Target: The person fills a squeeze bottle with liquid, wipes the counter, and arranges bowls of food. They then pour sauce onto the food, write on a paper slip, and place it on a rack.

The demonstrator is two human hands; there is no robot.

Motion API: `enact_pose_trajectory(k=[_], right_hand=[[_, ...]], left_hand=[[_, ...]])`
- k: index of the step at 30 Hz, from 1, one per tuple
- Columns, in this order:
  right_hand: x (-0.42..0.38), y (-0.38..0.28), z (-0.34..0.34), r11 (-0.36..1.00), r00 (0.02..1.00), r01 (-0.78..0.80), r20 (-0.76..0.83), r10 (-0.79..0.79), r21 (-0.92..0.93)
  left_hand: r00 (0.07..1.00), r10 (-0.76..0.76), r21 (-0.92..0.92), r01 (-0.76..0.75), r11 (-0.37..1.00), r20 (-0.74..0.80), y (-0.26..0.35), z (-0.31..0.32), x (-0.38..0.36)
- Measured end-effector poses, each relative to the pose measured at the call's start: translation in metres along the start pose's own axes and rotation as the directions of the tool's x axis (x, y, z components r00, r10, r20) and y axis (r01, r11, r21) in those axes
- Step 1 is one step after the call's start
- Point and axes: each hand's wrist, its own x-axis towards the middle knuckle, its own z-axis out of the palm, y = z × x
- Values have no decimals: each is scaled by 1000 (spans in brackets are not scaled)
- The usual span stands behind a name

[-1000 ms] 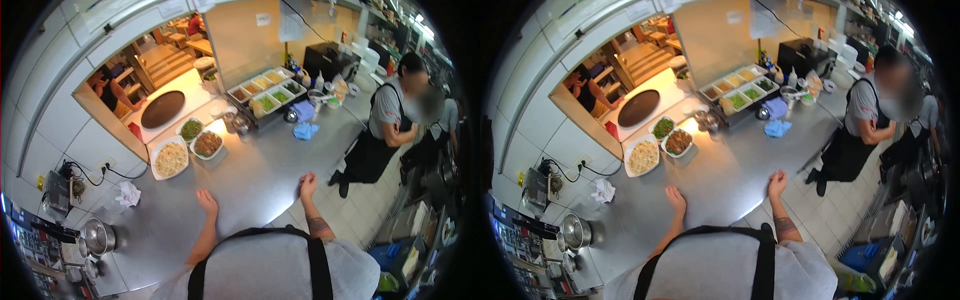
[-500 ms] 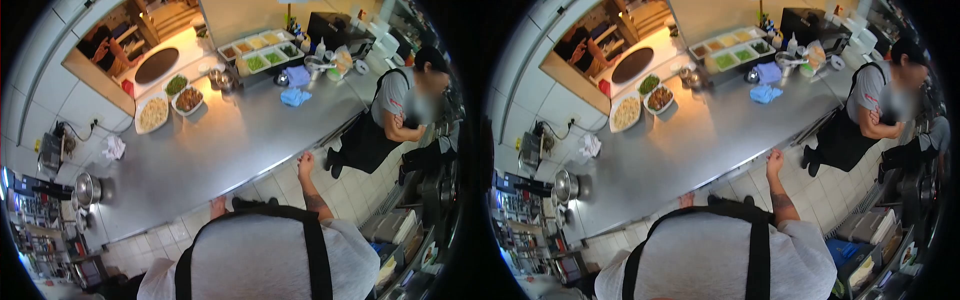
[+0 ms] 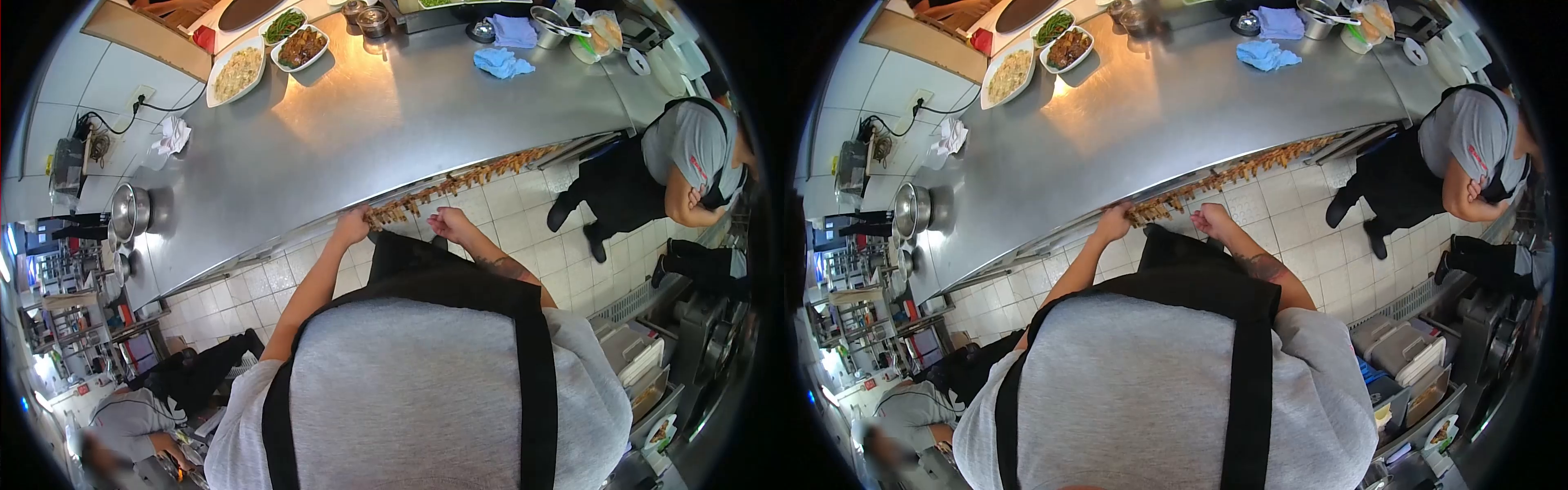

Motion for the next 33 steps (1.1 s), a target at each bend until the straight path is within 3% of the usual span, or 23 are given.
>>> enact_pose_trajectory(k=[3,6,9,16,18,22,25,26,27,29,30,31,32,33], right_hand=[[-6,-3,13,994,995,-22,91,32,-109],[-2,-11,19,999,995,-45,93,43,14],[-5,-18,18,990,996,69,48,-76,125],[13,-7,8,979,957,-154,267,114,133],[2,-1,12,978,952,-130,296,77,163],[6,9,11,997,951,-71,304,58,33],[-5,2,11,966,970,155,217,-109,-205],[0,4,11,962,969,178,205,-135,-206],[14,7,4,956,967,203,199,-162,-210],[8,3,-5,938,975,198,156,-159,-285],[16,5,-20,845,955,285,206,-212,-452],[23,6,-32,557,935,332,189,-299,-761],[-53,-25,-8,264,906,351,255,-339,-898],[-41,-21,-22,247,882,411,314,-350,-878]], left_hand=[[999,29,-91,-26,996,37,-8,10,14],[997,53,-137,-44,990,59,-12,13,20],[994,51,-166,-33,986,102,-16,12,22],[971,27,-228,29,973,237,-5,-3,17],[986,30,-183,0,983,162,-11,5,20],[1000,6,-45,-6,999,-2,-14,22,17],[998,33,-82,-37,996,-55,-11,25,12],[994,56,-106,-66,992,-98,-10,27,8],[926,199,158,-154,975,-321,-10,36,2],[846,126,22,-134,991,-518,-10,45,-7],[793,85,-44,-140,989,-603,-12,48,-12],[768,-18,-187,-132,974,-640,-19,49,-21],[742,-122,-326,-136,936,-660,-30,50,-30],[726,-354,-478,41,878,-589,-43,47,-38]])
